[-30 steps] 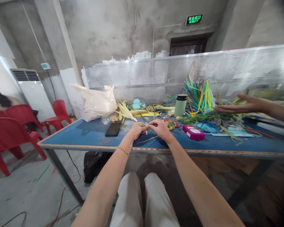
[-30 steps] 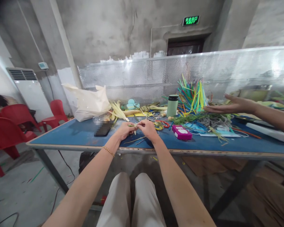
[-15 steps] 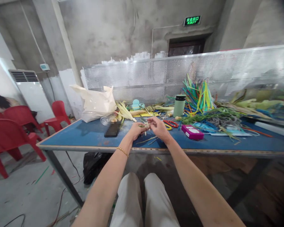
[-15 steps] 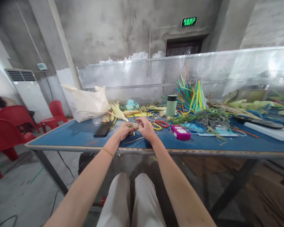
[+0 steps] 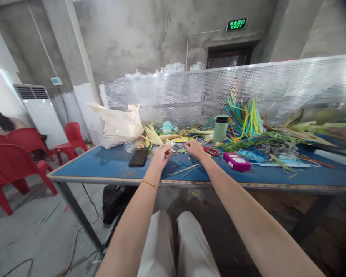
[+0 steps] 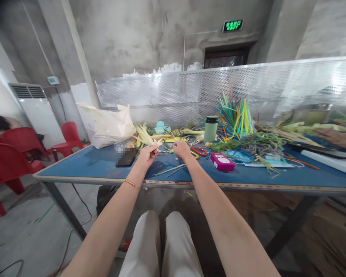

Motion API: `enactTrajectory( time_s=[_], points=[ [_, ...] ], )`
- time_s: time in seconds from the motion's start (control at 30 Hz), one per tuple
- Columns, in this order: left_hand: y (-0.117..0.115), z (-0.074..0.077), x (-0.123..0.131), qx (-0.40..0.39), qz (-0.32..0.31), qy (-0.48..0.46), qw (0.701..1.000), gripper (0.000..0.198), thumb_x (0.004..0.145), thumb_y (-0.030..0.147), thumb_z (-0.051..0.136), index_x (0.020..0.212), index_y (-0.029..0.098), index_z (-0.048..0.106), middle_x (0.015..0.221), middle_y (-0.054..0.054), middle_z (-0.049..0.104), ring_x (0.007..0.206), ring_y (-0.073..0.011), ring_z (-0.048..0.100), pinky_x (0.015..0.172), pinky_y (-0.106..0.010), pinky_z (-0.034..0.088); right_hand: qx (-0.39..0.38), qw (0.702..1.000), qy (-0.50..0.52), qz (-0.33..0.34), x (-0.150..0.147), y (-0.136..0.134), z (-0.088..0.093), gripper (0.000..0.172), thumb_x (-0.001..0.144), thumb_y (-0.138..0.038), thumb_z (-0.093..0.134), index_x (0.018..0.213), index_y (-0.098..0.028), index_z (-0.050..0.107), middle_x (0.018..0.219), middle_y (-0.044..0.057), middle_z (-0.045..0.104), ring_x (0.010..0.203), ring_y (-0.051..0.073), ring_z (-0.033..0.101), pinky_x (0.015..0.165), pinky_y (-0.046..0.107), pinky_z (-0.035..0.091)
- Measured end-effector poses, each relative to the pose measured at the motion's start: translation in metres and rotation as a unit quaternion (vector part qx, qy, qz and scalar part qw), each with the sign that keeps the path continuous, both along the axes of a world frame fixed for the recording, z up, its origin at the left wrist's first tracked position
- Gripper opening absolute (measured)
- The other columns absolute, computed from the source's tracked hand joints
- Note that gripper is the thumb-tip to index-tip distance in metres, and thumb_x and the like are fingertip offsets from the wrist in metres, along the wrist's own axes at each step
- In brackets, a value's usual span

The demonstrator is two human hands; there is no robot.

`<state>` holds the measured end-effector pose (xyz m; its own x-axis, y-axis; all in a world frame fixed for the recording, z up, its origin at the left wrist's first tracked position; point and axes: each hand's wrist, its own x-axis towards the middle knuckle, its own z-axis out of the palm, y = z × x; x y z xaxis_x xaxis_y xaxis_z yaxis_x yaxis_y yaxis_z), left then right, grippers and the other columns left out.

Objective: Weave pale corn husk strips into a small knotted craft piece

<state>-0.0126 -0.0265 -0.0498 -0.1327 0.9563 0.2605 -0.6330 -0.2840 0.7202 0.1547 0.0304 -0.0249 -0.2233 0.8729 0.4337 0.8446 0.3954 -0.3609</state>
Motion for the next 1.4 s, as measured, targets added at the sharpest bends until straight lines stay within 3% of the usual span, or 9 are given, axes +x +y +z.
enactTrajectory(
  time_s=[0.13,0.23,0.33,0.43,0.6,0.7,0.87,1.2,1.4],
  points=[
    [0.000,-0.001,-0.001,-0.006,-0.006,-0.001,1.000,0.028,0.059,0.007,0.079,0.059,0.013,0.052,0.049,0.005,0.050,0.044,-0.0045,0.046,0.047,-0.022,0.031,-0.032,0.990,-0.092,-0.104,-0.025,0.006,-0.009,0.039,0.092,-0.041,0.052,0.111,-0.015,0.074,0.120,0.020,0.068,0.117,0.034,0.059,0.097,0.044,0.042],
    [0.000,0.000,0.000,-0.009,-0.006,-0.003,1.000,0.026,0.059,0.005,0.079,0.059,0.012,0.053,0.049,0.004,0.050,0.045,-0.0048,0.045,0.047,-0.022,0.030,-0.011,0.984,-0.123,-0.125,-0.030,0.009,-0.021,0.037,0.087,-0.042,0.062,0.107,-0.013,0.074,0.126,0.022,0.063,0.122,0.037,0.053,0.100,0.050,0.038],
    [0.000,0.000,0.001,-0.010,-0.001,-0.003,1.000,0.023,0.058,0.003,0.077,0.059,0.011,0.056,0.049,0.004,0.051,0.045,-0.0050,0.045,0.047,-0.023,0.029,-0.017,0.993,-0.067,-0.091,-0.020,0.015,-0.025,0.027,0.080,-0.038,0.070,0.095,-0.016,0.073,0.113,0.016,0.069,0.113,0.034,0.059,0.095,0.047,0.042],
    [0.000,0.000,0.001,-0.010,-0.001,-0.013,1.000,0.023,0.057,0.002,0.076,0.058,0.012,0.056,0.049,0.004,0.051,0.044,-0.0051,0.044,0.047,-0.022,0.029,0.006,0.996,0.086,-0.006,-0.007,0.020,-0.023,0.025,0.069,-0.033,0.078,0.085,-0.016,0.067,0.092,0.009,0.071,0.092,0.025,0.065,0.083,0.037,0.049],
    [-0.002,0.001,-0.001,-0.005,0.019,-0.017,1.000,0.021,0.059,0.009,0.080,0.063,0.012,0.059,0.054,0.003,0.056,0.047,-0.0054,0.049,0.049,-0.022,0.034,-0.063,0.912,0.345,0.212,-0.001,0.005,-0.022,0.046,0.054,-0.049,0.086,0.074,-0.020,0.056,0.059,-0.001,0.063,0.053,0.016,0.057,0.051,0.027,0.046],
    [-0.003,0.002,-0.003,-0.007,0.028,-0.012,1.000,0.021,0.060,0.016,0.082,0.067,0.013,0.062,0.058,0.001,0.061,0.051,-0.0076,0.054,0.051,-0.022,0.037,-0.119,0.880,0.396,0.232,-0.004,-0.013,-0.022,0.051,0.048,-0.049,0.090,0.074,-0.019,0.059,0.057,0.000,0.064,0.052,0.015,0.059,0.050,0.026,0.048],
    [-0.005,0.004,-0.005,-0.023,0.020,-0.021,0.999,0.026,0.058,0.019,0.083,0.071,0.015,0.062,0.061,0.001,0.063,0.059,-0.0109,0.060,0.054,-0.023,0.040,-0.170,0.846,0.426,0.272,-0.007,-0.028,-0.017,0.051,0.054,-0.058,0.086,0.075,-0.016,0.067,0.062,0.002,0.068,0.053,0.013,0.060,0.051,0.024,0.049],
    [-0.005,0.004,-0.005,-0.020,0.019,-0.043,0.999,0.023,0.061,0.016,0.082,0.072,0.015,0.062,0.064,0.001,0.065,0.060,-0.0106,0.061,0.064,-0.026,0.046,-0.193,0.831,0.441,0.280,-0.006,-0.029,-0.016,0.046,0.055,-0.055,0.086,0.067,-0.015,0.067,0.060,0.003,0.067,0.053,0.012,0.061,0.051,0.022,0.047],
    [-0.004,0.006,-0.004,0.000,0.009,-0.071,0.997,0.019,0.064,0.012,0.080,0.071,0.014,0.063,0.063,0.000,0.066,0.064,-0.0117,0.066,0.080,-0.030,0.052,-0.228,0.822,0.439,0.283,-0.004,-0.029,-0.016,0.041,0.062,-0.051,0.083,0.067,-0.014,0.067,0.066,0.006,0.070,0.052,0.011,0.060,0.051,0.023,0.048]
  ],
)
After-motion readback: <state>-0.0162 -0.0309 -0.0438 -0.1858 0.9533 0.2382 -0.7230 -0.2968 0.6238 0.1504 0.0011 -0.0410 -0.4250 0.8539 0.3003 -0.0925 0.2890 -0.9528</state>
